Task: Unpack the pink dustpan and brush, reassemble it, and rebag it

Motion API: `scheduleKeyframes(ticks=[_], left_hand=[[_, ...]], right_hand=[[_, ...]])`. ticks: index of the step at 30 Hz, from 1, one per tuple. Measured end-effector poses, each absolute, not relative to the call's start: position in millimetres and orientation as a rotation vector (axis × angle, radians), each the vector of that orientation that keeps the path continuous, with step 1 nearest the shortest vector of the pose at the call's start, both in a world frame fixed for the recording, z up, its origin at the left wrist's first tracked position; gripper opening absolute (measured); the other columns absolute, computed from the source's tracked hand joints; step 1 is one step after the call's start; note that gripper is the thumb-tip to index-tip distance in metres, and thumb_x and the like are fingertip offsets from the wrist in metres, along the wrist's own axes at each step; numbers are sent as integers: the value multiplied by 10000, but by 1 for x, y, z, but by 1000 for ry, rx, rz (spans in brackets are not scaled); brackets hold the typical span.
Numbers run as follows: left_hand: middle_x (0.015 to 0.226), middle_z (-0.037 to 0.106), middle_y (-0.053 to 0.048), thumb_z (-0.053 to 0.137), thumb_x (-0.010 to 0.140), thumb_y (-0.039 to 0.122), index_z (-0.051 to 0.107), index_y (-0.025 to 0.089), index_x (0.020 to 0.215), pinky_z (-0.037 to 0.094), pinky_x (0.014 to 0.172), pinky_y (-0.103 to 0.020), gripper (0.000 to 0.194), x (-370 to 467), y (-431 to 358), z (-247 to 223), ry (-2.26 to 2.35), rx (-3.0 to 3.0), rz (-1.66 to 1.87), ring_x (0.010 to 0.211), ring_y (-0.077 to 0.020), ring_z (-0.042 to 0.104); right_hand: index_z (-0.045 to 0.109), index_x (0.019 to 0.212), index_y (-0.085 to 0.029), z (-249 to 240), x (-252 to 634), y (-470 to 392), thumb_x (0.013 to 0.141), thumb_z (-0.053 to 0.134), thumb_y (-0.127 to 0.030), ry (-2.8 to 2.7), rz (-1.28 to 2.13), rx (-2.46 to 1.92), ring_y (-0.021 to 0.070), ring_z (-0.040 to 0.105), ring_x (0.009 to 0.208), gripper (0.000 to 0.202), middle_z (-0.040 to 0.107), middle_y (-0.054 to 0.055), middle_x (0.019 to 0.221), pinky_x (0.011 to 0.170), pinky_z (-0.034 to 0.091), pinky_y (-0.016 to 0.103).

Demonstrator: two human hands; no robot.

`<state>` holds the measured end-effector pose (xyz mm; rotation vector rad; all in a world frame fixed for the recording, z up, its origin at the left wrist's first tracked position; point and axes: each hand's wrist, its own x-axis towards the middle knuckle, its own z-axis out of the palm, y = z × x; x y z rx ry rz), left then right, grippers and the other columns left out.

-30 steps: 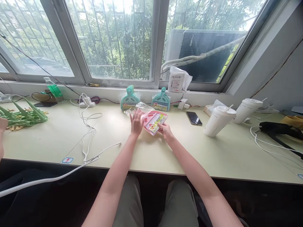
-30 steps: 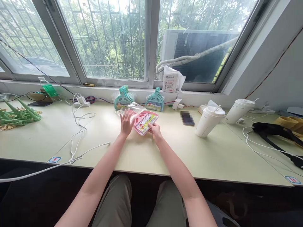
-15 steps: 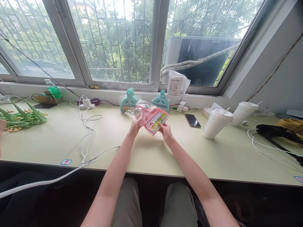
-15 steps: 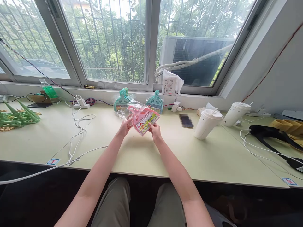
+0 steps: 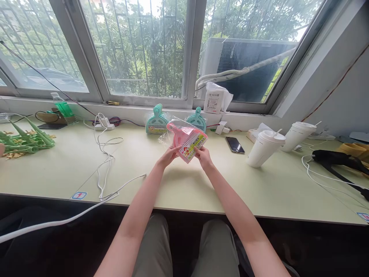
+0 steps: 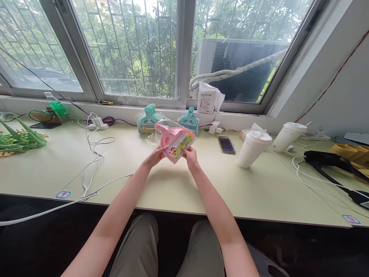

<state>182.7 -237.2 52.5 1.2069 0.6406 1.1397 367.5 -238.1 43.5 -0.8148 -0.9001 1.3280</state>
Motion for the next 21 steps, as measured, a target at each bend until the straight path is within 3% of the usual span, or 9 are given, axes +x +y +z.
scheduleKeyframes(ticks=[4,10,16,21], left_hand=[[1309,598,-53,721,739,321,421,339,1408,504,893,-362,734,181,-243,60,547,1234,1206,1121,-231,603],[1251,630,-122,746,726,320,581,191,1267,484,941,-386,581,187,-240,51,596,1246,1051,1119,-260,605],[1293,603,-104,716,763,400,525,235,1319,517,879,-353,611,200,-237,43,613,1206,981,1111,-249,612],[1353,551,-100,727,737,439,424,272,1393,490,957,-421,742,205,-235,44,567,1184,1160,1217,-286,543]], right_hand=[[681,865,-177,46,373,-236,694,789,-236,-899,1286,-817,189,703,877,211,743,45,954,845,591,354],[684,853,-159,51,374,-238,685,790,-226,-962,1290,-852,181,703,823,209,742,53,928,782,598,329],[677,859,-150,45,365,-239,675,788,-231,-807,1220,-859,181,699,845,230,739,59,909,784,591,304],[668,867,-147,38,361,-238,666,776,-249,-775,1147,-845,161,686,801,250,733,51,920,733,588,282]])
